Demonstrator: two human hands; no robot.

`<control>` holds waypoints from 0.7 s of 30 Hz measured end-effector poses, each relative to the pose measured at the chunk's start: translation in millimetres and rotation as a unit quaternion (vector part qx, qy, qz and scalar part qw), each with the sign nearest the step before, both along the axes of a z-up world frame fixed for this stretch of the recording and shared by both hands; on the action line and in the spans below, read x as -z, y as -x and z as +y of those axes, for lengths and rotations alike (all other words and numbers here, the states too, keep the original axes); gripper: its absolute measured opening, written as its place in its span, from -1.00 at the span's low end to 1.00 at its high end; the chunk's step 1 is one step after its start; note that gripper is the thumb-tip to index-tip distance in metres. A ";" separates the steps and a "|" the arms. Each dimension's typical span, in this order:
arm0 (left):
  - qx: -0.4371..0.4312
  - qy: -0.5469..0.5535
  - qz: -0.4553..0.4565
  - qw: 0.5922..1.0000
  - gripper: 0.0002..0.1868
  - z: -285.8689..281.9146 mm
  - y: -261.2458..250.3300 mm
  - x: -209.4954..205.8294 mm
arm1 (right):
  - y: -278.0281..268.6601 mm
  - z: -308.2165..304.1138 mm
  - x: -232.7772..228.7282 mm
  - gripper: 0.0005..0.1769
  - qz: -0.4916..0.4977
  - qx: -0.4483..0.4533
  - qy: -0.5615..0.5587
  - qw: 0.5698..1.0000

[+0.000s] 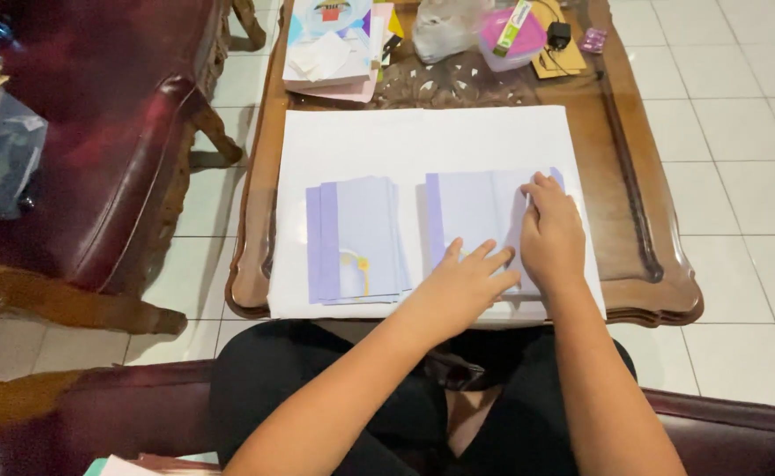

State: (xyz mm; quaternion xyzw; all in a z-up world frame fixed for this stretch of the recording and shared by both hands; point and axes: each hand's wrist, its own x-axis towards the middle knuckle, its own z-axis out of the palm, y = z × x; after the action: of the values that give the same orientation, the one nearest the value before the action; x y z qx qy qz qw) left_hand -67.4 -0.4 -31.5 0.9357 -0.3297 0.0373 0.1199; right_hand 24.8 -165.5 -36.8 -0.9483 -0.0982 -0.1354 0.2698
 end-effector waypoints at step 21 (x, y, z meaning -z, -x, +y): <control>-0.016 0.003 -0.129 0.991 -0.43 -3.2 7.1 20.5 | 8.1 7.0 -18.3 -0.60 0.025 0.007 -0.014 1.000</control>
State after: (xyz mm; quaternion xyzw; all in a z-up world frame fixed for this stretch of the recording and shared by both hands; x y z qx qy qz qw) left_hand -74.5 -3.6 -52.0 0.9279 -0.3270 0.1612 0.0787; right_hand 16.7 -158.5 -18.5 -0.9481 -0.0830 -0.1145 0.2848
